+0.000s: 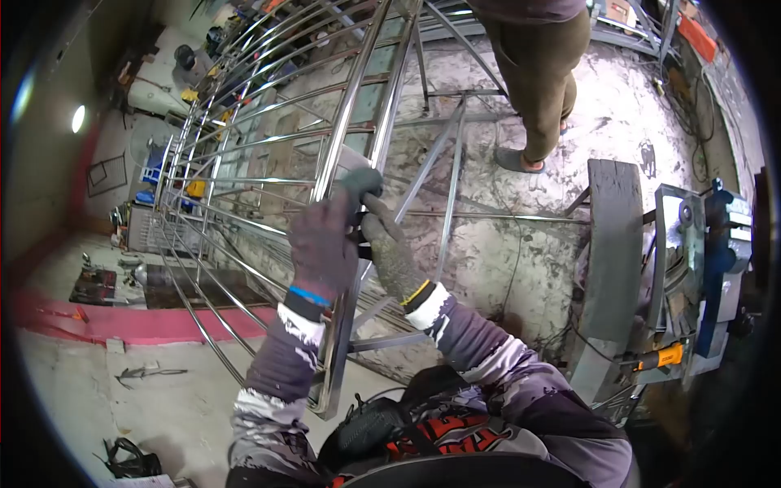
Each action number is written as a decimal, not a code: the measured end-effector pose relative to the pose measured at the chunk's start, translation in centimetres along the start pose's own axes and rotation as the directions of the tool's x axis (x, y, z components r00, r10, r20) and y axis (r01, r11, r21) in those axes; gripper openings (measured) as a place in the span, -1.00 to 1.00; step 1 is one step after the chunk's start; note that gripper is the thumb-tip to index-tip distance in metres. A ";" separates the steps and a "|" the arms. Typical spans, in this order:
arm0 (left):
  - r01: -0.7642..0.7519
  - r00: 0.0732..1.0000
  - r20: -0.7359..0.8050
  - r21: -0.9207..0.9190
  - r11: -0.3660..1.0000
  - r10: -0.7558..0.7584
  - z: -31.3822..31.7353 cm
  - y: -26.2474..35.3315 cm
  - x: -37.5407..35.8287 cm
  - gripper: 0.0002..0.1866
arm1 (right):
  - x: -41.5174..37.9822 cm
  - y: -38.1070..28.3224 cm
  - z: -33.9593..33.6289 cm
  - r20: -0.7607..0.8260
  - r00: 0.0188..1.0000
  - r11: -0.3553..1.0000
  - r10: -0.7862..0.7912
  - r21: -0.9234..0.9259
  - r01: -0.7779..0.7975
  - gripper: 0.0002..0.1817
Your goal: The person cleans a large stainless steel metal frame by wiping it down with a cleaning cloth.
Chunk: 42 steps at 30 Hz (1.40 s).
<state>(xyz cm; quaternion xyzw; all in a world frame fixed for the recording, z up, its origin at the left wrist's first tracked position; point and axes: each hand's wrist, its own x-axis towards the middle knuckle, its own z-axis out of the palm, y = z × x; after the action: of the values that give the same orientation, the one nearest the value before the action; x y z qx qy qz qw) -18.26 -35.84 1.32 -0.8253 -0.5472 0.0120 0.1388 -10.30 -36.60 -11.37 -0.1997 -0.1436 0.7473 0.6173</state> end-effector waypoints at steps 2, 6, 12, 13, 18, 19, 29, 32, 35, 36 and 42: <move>-0.078 0.986 0.137 -0.115 0.990 0.094 -0.6 0.2 -0.8 -0.12 | 1.3 0.7 0.7 -0.045 0.999 0.997 -0.024 0.075 0.028 -0.43; -0.083 0.996 -0.079 -0.455 0.887 0.052 0.0 -2.2 -2.7 -0.12 | 4.2 -1.2 -2.1 -0.245 0.935 0.966 -0.258 -0.056 0.252 -0.58; 0.286 0.937 -0.018 -0.539 0.792 -0.350 3.0 -5.4 -2.9 -0.12 | 9.9 -2.6 2.6 -0.134 0.806 0.627 -0.576 -0.705 0.331 -0.75; 0.294 0.937 -0.001 -0.540 0.789 -0.350 2.6 -5.1 -2.6 -0.12 | 10.6 -2.1 3.7 -0.129 0.800 0.643 -0.586 -0.675 0.361 -0.74; 0.218 0.975 0.044 -0.415 0.883 -0.219 2.6 -4.9 -2.5 -0.14 | 12.3 -1.9 2.1 -0.105 0.810 0.563 -0.577 -0.769 0.302 -0.81; 0.225 0.974 0.056 -0.395 0.891 -0.221 2.3 -4.7 -2.0 -0.13 | 12.8 -2.3 2.1 -0.083 0.814 0.542 -0.575 -0.784 0.303 -0.84; 0.258 0.965 0.105 -0.517 0.816 -0.239 2.5 -5.2 -1.8 -0.08 | 14.4 -2.9 0.4 -0.056 0.836 0.590 -0.546 -0.734 0.336 -0.75; 0.272 0.961 0.124 -0.583 0.766 -0.247 2.8 -5.1 -1.8 -0.07 | 14.3 -4.1 1.3 -0.043 0.845 0.573 -0.533 -0.753 0.323 -0.75; 0.241 0.969 0.112 -0.611 0.754 -0.220 2.9 -5.6 -1.5 -0.05 | 11.8 -3.1 2.1 0.000 0.878 0.563 -0.479 -0.767 0.307 -0.78; 0.183 0.982 0.077 -0.578 0.795 -0.170 2.9 -5.6 -1.4 -0.04 | 11.9 -2.8 1.8 0.018 0.883 0.563 -0.469 -0.765 0.314 -0.79; 0.239 0.971 0.176 -0.650 0.722 -0.163 2.9 -5.4 -2.0 -0.12 | 13.7 -3.7 1.2 -0.015 0.916 0.636 -0.402 -0.724 0.268 -0.81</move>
<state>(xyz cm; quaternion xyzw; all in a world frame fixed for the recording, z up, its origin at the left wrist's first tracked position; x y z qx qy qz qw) -24.45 -35.04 -0.45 -0.7540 -0.6081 -0.1551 -0.1939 -9.85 -22.42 -10.30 -0.4554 -0.3993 0.4853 0.6306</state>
